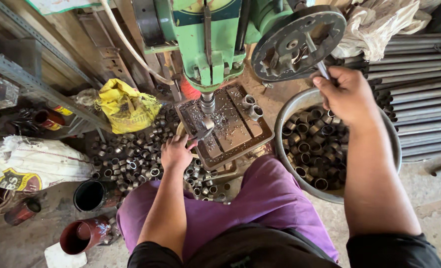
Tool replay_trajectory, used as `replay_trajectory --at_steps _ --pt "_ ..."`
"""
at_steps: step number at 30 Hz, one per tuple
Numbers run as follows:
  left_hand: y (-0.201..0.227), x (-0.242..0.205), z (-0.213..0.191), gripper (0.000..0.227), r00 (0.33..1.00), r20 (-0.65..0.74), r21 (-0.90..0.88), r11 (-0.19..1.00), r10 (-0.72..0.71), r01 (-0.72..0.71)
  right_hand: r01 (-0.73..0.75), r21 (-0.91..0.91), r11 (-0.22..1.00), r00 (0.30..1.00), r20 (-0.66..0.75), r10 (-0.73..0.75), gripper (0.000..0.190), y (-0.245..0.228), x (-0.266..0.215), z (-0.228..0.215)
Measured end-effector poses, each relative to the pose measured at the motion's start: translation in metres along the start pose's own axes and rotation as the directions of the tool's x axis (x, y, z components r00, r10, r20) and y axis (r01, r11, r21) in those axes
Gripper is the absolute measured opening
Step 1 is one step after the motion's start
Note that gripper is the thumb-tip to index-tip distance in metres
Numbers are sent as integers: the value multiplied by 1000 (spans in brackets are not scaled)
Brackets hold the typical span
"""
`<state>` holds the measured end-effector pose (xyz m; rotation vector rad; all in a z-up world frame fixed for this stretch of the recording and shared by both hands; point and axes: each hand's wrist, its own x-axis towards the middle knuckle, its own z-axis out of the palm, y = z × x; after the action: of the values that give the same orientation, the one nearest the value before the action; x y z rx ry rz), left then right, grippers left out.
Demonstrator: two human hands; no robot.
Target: The person operates a green drill press to drill holes into small cylindrical metal parts. They pick up a part from a large metal basin, place it under the drill bit, and use the handwheel to lower the drill. After drilling, they remove the part and place it into a tray on the machine table.
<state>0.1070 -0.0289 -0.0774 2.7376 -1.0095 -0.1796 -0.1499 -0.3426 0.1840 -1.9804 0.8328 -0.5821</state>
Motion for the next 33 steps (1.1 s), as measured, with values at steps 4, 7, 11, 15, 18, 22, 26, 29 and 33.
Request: replay_trajectory --at_steps 4,7,11,15,18,22,26,29,33 --pt "-1 1 1 48 1000 -22 -17 1000 4 -5 159 -18 987 983 -93 -160 14 17 3 24" --pt "-2 3 5 49 1000 -16 -7 1000 12 -12 190 -214 958 962 -153 -225 13 18 -2 19" --pt "-4 2 6 49 999 -22 15 1000 28 -27 152 -198 968 973 -143 -182 13 16 -2 15" --pt "-3 6 7 53 1000 15 13 1000 20 -20 207 -243 948 949 -187 -255 21 28 3 26" --pt "-1 2 8 48 1000 21 14 1000 -11 11 243 -221 944 932 -217 -291 21 36 6 30" --pt "1 4 5 49 997 73 45 998 -34 31 290 -229 929 909 -238 -342 16 41 6 32" --pt "3 -1 7 44 998 -25 16 999 -50 51 256 -171 952 920 -258 -294 16 42 6 34" --pt "3 0 10 44 996 -64 -3 999 -54 54 277 -137 951 912 -273 -305 15 44 8 38" --pt "1 -1 15 43 994 -95 -36 998 -48 45 276 -129 952 910 -283 -302 16 48 11 40"
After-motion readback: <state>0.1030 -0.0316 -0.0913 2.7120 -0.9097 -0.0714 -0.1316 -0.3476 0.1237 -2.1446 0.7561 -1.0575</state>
